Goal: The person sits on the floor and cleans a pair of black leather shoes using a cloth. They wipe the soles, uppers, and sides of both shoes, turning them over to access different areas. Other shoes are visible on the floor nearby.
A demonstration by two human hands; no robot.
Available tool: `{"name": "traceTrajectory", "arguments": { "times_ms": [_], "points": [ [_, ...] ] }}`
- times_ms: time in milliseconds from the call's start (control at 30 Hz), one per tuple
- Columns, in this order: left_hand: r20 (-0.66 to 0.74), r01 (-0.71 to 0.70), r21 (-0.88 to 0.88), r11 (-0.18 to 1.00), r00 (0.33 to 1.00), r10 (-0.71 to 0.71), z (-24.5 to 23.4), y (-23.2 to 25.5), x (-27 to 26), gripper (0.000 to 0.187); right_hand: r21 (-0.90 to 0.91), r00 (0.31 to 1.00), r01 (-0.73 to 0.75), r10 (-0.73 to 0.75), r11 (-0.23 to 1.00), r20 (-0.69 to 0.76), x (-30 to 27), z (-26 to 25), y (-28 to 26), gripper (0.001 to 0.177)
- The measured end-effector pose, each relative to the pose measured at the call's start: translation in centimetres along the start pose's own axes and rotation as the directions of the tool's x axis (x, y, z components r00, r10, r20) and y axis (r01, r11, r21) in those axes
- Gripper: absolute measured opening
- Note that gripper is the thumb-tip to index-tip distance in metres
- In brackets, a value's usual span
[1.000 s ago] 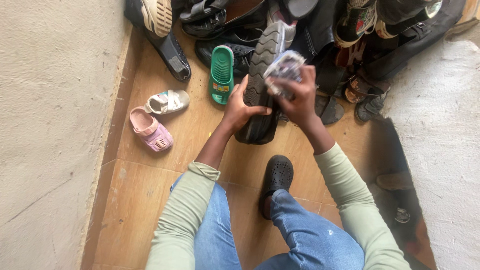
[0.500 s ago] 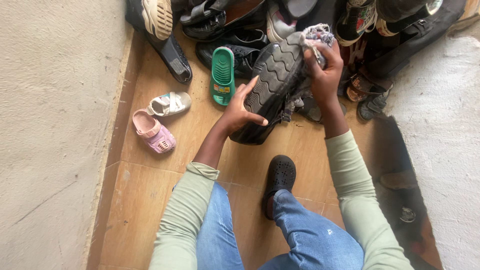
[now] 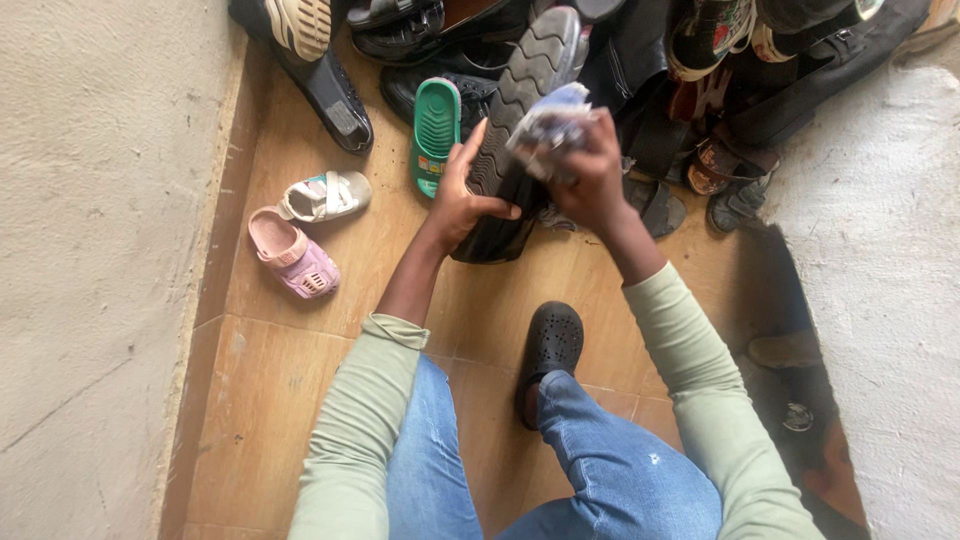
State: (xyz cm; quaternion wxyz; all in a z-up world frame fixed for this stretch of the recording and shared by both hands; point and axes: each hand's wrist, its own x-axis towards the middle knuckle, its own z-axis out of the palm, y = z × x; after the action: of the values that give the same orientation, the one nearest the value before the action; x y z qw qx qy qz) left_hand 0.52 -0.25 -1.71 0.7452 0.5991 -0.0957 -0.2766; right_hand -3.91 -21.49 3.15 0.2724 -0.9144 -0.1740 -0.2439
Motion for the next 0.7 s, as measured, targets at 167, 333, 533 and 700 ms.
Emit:
{"name": "traceTrajectory", "arguments": {
  "times_ms": [167,333,533,700],
  "points": [
    [0.097,0.112,-0.016,0.994,0.989,-0.11,0.3,1.1,-0.9,0.13,0.325,0.976,-0.171,0.206,0.93,-0.075,0.7,0.2,1.4,0.029],
    [0.301,0.202,-0.347,0.916,0.949,-0.095,-0.5,0.9,-0.7,0.119,0.451,0.915,-0.336,0.401,0.827,-0.053,0.9,0.7,1.6,0.046],
    [0.344,0.27,-0.523,0.808,0.935,-0.09,-0.8,-1.4,-0.4,0.084,0.409,0.893,-0.434,0.442,0.803,0.08,-0.3,-0.3,-0.2,0.043],
    [0.392,0.374,-0.572,0.73,0.906,-0.157,-1.0,-3.3,0.0,0.086,0.304,0.909,-0.415,0.374,0.858,0.186,-1.3,-1.8,-1.9,0.042]
  ]
}}
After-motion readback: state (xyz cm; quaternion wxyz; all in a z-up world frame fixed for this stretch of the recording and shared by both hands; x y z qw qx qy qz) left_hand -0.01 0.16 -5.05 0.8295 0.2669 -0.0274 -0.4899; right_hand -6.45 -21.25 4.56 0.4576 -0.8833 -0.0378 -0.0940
